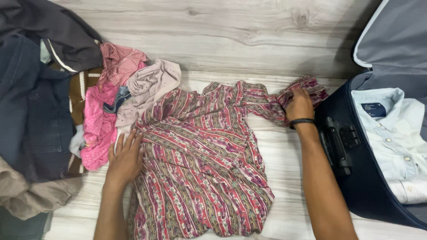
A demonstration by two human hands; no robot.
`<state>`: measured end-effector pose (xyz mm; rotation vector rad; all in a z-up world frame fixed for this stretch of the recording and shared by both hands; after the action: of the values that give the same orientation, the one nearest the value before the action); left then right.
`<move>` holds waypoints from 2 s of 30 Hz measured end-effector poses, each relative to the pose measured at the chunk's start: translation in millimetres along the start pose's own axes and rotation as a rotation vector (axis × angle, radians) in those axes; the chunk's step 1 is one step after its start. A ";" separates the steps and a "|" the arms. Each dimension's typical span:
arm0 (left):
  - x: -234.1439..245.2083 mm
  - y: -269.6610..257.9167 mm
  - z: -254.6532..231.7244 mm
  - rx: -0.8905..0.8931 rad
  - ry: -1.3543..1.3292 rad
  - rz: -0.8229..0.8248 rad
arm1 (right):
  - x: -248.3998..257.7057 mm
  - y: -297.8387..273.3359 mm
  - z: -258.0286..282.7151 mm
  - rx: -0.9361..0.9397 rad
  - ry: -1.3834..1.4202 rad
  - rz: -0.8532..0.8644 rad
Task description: The person folds a light blue button-down shirt and a patterned top by hand on a wooden surface, then places them into an open suitcase.
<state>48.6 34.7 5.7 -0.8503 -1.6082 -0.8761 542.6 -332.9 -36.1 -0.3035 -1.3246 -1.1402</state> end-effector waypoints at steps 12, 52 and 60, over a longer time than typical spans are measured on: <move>-9.4 32.2 -192.8 -0.418 -0.210 0.388 | 29.0 37.6 25.9 -0.151 -0.376 0.107; -33.4 -49.6 -35.6 0.326 -1.162 0.234 | 64.6 -105.3 231.1 0.473 0.197 0.248; 44.2 2.8 -35.8 0.148 -0.738 -0.283 | 62.1 -62.4 205.7 0.052 0.351 0.475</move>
<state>59.4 8.7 55.1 -0.9086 -2.4501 -0.6486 360.1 -238.6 52.6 -0.3400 -0.9062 -0.7161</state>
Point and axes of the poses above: each hand's wrist, its own y-axis towards the middle knuckle, its own x-axis out of the back of the hand, z = x × y, the point moved 6 cm from there along y, towards the middle knuckle, and after that the axes turned 7 degrees about -x, right-handed, at the moved point
